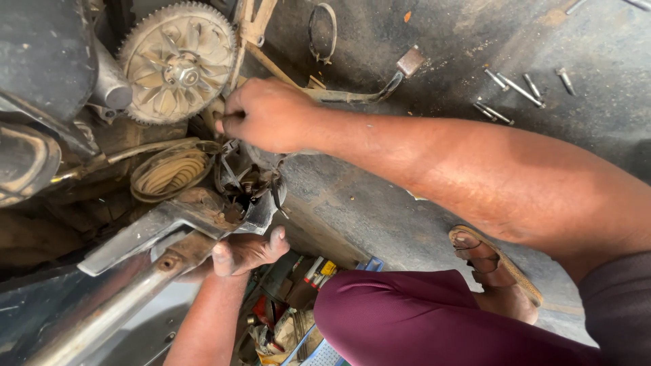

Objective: Repairing the drive transmission and cover of a scooter using hand tools.

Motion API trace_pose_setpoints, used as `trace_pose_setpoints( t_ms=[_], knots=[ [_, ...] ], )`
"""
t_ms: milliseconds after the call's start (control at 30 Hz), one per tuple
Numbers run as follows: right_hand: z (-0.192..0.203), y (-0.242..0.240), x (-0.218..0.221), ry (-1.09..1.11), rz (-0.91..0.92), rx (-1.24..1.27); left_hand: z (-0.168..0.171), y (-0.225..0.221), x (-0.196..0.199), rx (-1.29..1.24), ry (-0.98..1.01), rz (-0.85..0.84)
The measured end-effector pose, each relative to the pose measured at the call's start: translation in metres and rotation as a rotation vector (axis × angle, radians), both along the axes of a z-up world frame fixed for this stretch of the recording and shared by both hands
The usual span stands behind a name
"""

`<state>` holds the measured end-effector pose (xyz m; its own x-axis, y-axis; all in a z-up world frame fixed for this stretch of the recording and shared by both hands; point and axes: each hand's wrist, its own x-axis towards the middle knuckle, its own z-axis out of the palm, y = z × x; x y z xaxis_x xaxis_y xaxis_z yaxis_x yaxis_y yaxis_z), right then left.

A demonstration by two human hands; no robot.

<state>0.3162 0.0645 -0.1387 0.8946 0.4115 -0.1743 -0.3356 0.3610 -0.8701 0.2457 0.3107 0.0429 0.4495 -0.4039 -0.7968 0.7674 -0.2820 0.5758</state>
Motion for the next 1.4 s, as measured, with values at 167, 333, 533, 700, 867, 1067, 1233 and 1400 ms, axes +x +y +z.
trace_pose_setpoints(
  t_ms=[167, 333, 533, 700, 867, 1067, 1233, 1400],
  knots=[
    [-0.010, -0.019, -0.023, 0.292, -0.297, 0.413, 0.000, -0.031, 0.003, -0.025, 0.009, 0.128],
    [-0.007, -0.032, -0.060, 0.319, -0.526, 1.031, -0.010, -0.050, 0.007, 0.208, -0.894, -0.364],
    [0.016, 0.006, -0.106, 0.025, -0.673, 0.619, -0.014, -0.065, 0.006, 0.575, -1.963, -0.888],
    [0.018, 0.043, -0.152, 0.284, -0.444, 0.697, -0.009, -0.052, -0.002, 0.703, -2.115, -0.997],
    [0.052, 0.048, -0.191, 0.483, -0.399, 0.860, -0.050, -0.070, -0.089, 0.854, -1.893, -0.544],
    [0.046, 0.104, -0.255, 0.740, 0.022, 1.432, -0.046, -0.031, -0.179, 0.464, -1.682, -0.579],
    [0.075, 0.147, -0.299, 0.460, 0.323, 0.954, -0.024, 0.052, -0.213, 0.566, -1.482, -0.204],
    [0.109, 0.166, -0.284, -0.142, 0.713, -0.032, -0.003, 0.093, -0.210, 0.541, -1.065, 0.122]
  ],
)
